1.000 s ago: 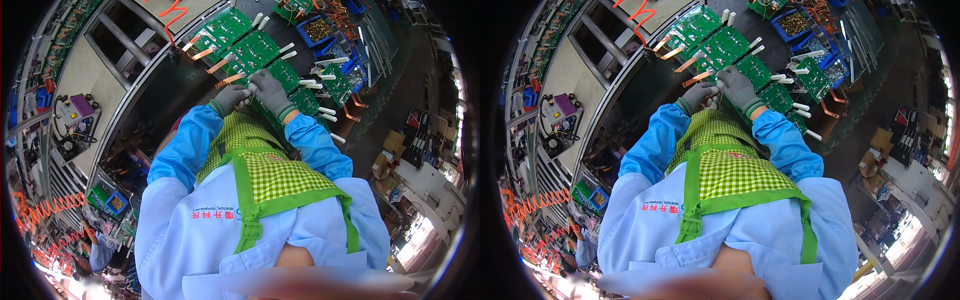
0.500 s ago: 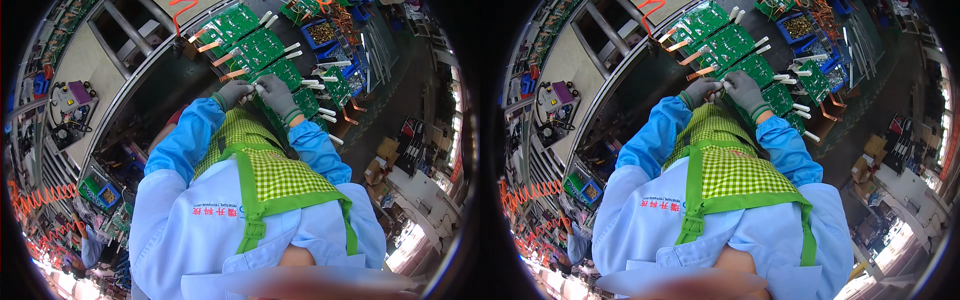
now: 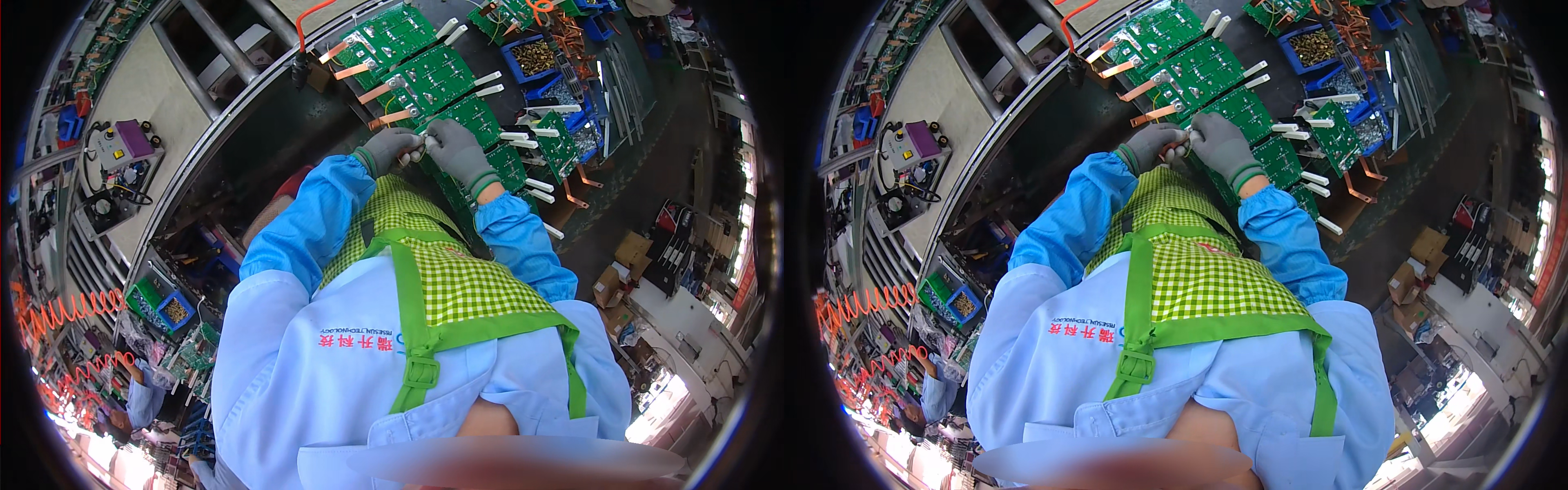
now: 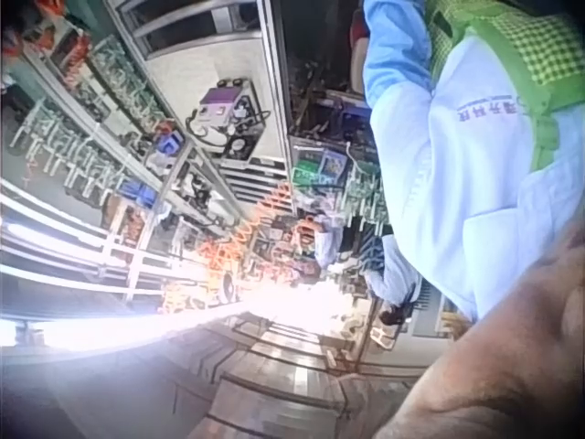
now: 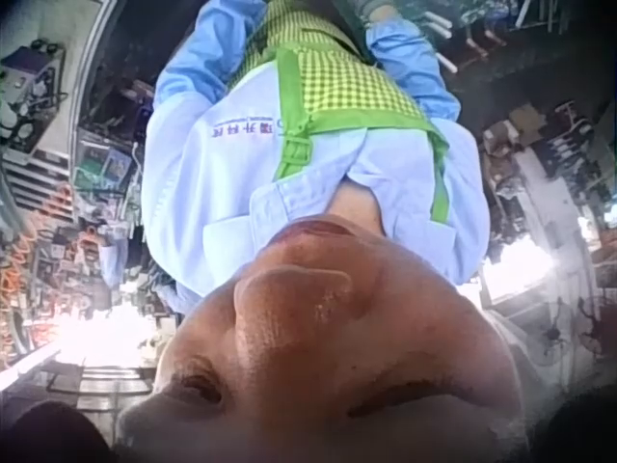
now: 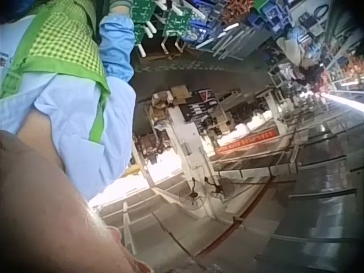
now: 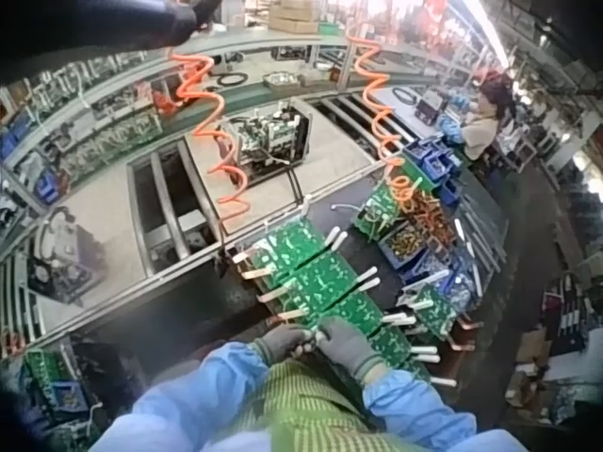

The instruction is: The recorder is assembling circuit boards by placing and fastening copper busbars onto green PCBs using screws and a pneumatic screwdriver.

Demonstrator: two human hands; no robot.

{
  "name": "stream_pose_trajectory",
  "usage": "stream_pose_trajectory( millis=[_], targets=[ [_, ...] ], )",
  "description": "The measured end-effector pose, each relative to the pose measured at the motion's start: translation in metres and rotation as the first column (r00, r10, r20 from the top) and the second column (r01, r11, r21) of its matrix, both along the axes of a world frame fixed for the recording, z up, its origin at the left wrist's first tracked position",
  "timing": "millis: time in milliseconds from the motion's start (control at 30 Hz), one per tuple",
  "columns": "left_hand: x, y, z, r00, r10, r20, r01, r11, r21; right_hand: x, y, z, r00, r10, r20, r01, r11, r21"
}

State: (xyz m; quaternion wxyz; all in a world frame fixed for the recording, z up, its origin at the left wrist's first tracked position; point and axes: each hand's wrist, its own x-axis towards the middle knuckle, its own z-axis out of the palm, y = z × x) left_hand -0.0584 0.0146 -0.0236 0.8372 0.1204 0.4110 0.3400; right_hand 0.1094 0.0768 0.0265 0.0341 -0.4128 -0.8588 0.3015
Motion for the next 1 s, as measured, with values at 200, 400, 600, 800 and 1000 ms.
stream_pose_trajectory(
  millis=[200, 400, 600, 800, 1000],
  targets=[
    [0.000, -0.001, 0.007, 0.997, 0.016, -0.070, -0.016, 1.000, -0.005, -0.003, -0.002, 0.011, 0.984, -0.137, -0.111, 0.113, 0.974, -0.198],
    [0.001, -0.001, -0.001, 0.997, 0.022, -0.081, -0.018, 0.999, 0.048, 0.005, -0.008, 0.002, 0.987, -0.004, -0.160, 0.005, 1.000, 0.007],
    [-0.003, 0.001, -0.011, 0.997, -0.035, -0.075, 0.038, 0.998, 0.046, 0.002, -0.013, -0.002, 0.988, -0.040, -0.150, 0.053, 0.995, 0.079],
    [-0.002, -0.002, -0.002, 0.997, -0.024, -0.069, 0.030, 0.997, 0.075, -0.002, -0.020, -0.003, 0.980, -0.117, -0.160, 0.135, 0.985, 0.108],
    [0.000, -0.004, -0.016, 0.988, -0.029, -0.152, 0.062, 0.975, 0.214, -0.008, -0.024, -0.004, 0.979, -0.201, -0.040, 0.204, 0.973, 0.105]
  ],
)
